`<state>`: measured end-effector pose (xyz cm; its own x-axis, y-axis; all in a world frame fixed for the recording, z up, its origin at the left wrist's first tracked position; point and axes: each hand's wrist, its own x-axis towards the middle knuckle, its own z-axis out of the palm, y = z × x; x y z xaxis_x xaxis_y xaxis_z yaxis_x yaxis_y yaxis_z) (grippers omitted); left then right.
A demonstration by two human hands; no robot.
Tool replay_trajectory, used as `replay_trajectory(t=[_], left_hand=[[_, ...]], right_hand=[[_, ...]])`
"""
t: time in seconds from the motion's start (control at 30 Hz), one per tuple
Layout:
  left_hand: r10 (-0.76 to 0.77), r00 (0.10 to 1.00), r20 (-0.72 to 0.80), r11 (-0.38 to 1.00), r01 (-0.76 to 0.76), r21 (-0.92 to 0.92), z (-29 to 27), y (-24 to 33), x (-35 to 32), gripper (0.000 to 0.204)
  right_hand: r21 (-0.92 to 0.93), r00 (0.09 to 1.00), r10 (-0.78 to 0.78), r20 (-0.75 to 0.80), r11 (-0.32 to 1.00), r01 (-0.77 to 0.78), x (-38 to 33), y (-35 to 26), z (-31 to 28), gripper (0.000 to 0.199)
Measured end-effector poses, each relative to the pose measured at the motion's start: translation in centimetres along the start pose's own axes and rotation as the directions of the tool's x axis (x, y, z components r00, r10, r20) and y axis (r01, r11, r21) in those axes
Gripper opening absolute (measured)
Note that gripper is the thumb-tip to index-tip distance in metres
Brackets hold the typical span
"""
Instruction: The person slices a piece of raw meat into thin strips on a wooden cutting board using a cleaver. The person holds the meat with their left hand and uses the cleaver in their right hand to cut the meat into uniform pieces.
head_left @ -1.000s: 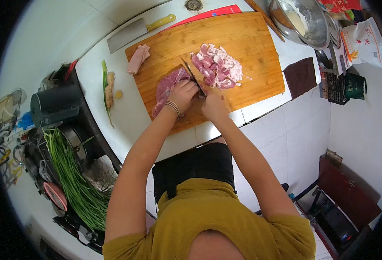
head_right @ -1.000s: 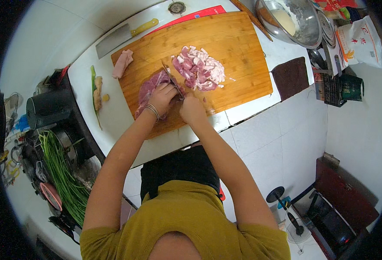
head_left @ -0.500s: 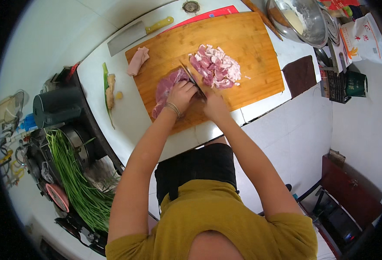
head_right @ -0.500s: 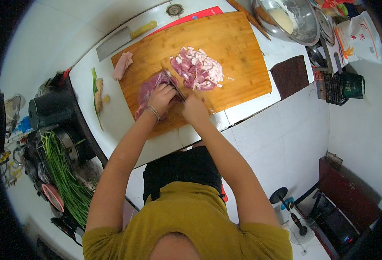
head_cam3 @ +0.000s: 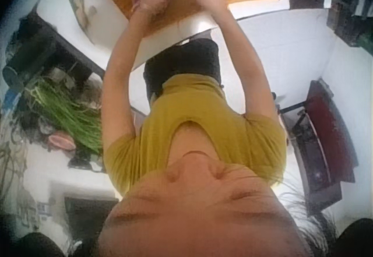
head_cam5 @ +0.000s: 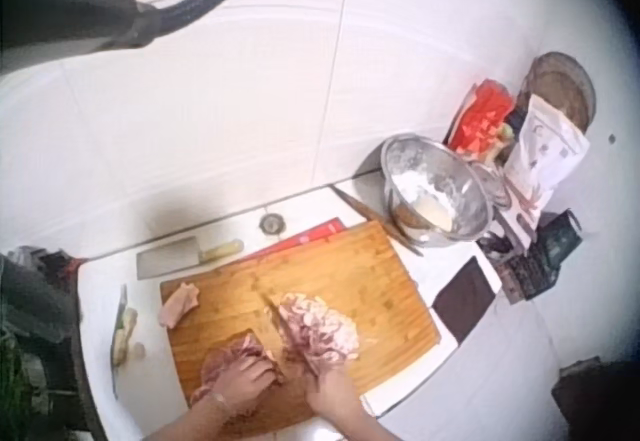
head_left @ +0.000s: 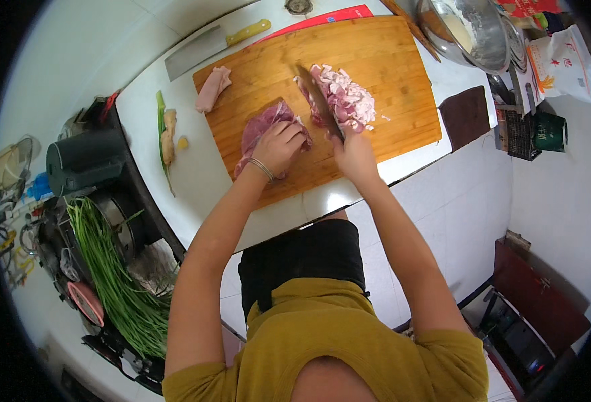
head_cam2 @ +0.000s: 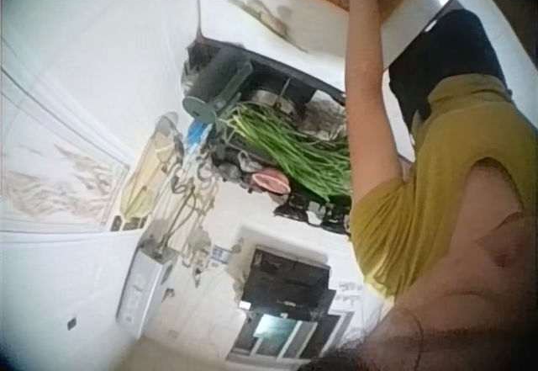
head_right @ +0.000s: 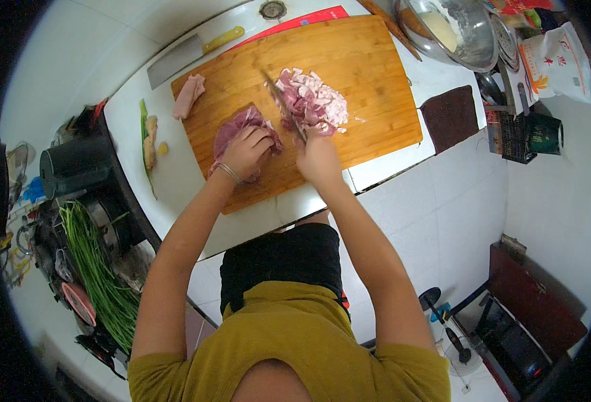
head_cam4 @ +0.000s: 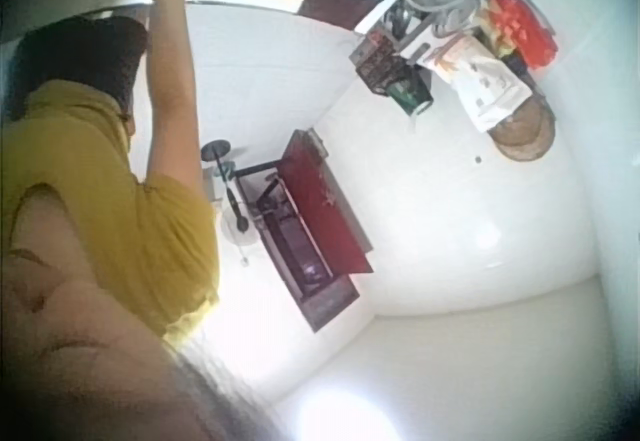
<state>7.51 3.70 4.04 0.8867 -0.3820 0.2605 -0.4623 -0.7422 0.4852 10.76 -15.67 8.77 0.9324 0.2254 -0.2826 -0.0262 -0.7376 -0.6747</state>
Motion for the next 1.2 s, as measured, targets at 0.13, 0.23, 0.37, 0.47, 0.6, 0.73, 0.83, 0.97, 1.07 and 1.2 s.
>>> replay_trajectory(t=[0.13,0.23,0.37,0.47,0.6,0.73,0.83,0.97,1.07,1.2], left_hand=[[0.015,1.000,-0.016,0.999,-0.014,0.031,-0.1,-0.7,-0.1,0.015],[0.040,0.999,0.035,0.996,-0.043,0.078,0.2,-0.9,0.0,0.017],[0.039,0.998,0.051,0.997,-0.042,0.069,0.5,-1.0,0.1,0.018],[0.033,0.998,0.045,0.997,-0.037,0.072,0.7,-1.1,0.2,0.018],[0.049,0.999,0.021,0.996,-0.050,0.068,1.3,-1.4,-0.1,0.017],[0.045,0.999,0.004,0.998,-0.045,0.037,1.2,-1.4,0.2,0.016],[0.027,1.000,-0.009,0.999,-0.027,0.021,1.2,-1.3,0.4,0.016],[0.020,1.000,0.015,0.999,-0.021,0.030,1.3,-1.7,0.3,0.018],[0.020,1.000,0.007,0.999,-0.020,0.031,1.7,-1.5,0.0,0.019],[-0.007,1.000,-0.017,1.000,0.007,0.012,1.4,-1.6,0.4,0.020]], right_hand=[[-0.063,0.993,0.067,0.095,0.996,-0.061,-3.9,0.0,1.2,0.024],[-0.094,0.987,0.126,0.103,0.989,-0.116,-4.9,-0.3,2.6,0.024],[-0.066,0.982,0.151,0.112,0.987,-0.144,-3.9,0.2,3.8,0.023],[-0.158,0.989,0.120,0.087,0.982,-0.105,-2.6,0.6,5.0,0.024],[-0.017,0.987,0.130,0.099,0.992,-0.129,-4.9,-0.1,3.6,0.023],[-0.154,0.957,0.220,0.189,0.969,-0.193,-2.9,-0.8,3.9,0.024],[-0.254,0.950,0.226,0.216,0.952,-0.169,0.4,-2.8,3.8,0.026],[-0.097,0.977,0.135,0.165,0.988,-0.120,-2.9,0.7,4.0,0.026],[0.130,0.981,0.042,0.188,0.989,-0.068,-4.7,2.3,3.9,0.024],[-0.151,0.965,0.122,0.230,0.985,-0.089,-0.2,0.2,4.8,0.019]])
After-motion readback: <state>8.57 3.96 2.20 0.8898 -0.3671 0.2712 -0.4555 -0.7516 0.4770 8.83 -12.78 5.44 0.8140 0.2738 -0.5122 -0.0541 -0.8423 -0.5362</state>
